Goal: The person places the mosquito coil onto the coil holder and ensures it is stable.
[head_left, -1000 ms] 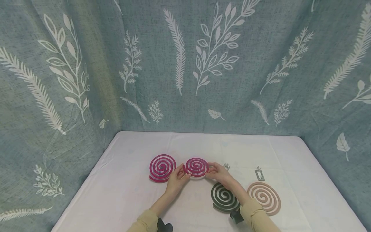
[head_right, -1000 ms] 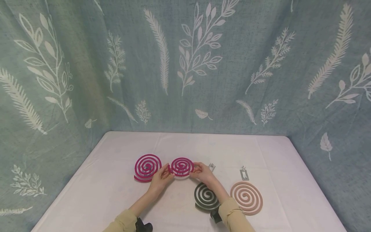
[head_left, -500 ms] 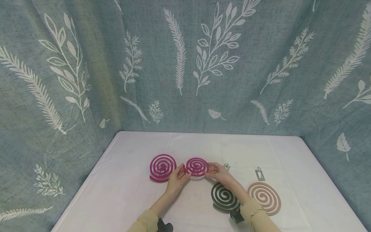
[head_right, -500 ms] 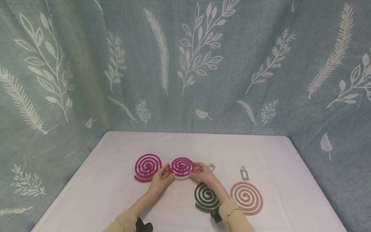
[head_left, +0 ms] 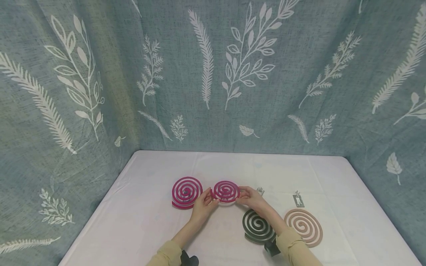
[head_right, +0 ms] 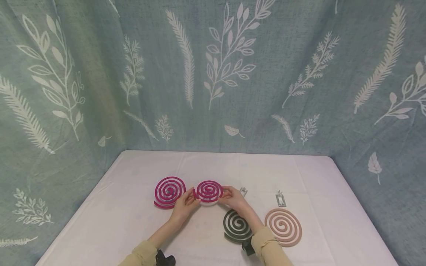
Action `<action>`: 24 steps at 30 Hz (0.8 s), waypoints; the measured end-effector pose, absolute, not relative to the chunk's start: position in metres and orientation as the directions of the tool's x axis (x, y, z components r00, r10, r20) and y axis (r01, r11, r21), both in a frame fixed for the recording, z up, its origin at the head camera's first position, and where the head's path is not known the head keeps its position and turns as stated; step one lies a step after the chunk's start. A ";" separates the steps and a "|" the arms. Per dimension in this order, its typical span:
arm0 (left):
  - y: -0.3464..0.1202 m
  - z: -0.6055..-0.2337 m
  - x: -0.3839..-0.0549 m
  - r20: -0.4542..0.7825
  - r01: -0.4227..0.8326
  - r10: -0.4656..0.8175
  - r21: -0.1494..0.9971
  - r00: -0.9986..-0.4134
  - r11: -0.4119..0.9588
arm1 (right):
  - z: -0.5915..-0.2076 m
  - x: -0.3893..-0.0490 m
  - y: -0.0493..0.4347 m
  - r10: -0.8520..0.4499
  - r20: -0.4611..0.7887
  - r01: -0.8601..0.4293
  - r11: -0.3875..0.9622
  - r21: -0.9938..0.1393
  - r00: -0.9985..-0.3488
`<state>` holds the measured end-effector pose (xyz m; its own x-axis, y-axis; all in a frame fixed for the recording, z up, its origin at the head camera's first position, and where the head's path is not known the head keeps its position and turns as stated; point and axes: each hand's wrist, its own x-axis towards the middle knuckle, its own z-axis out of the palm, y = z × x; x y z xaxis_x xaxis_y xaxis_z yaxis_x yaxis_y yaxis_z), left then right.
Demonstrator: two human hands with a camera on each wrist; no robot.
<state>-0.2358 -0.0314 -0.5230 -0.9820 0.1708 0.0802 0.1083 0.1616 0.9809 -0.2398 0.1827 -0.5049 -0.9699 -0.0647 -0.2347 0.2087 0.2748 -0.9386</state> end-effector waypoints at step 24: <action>-0.031 -0.524 -0.236 0.076 0.102 0.165 0.983 -0.983 0.156 | -0.502 -0.239 0.184 -0.083 -0.239 0.207 0.283 -0.937 -0.968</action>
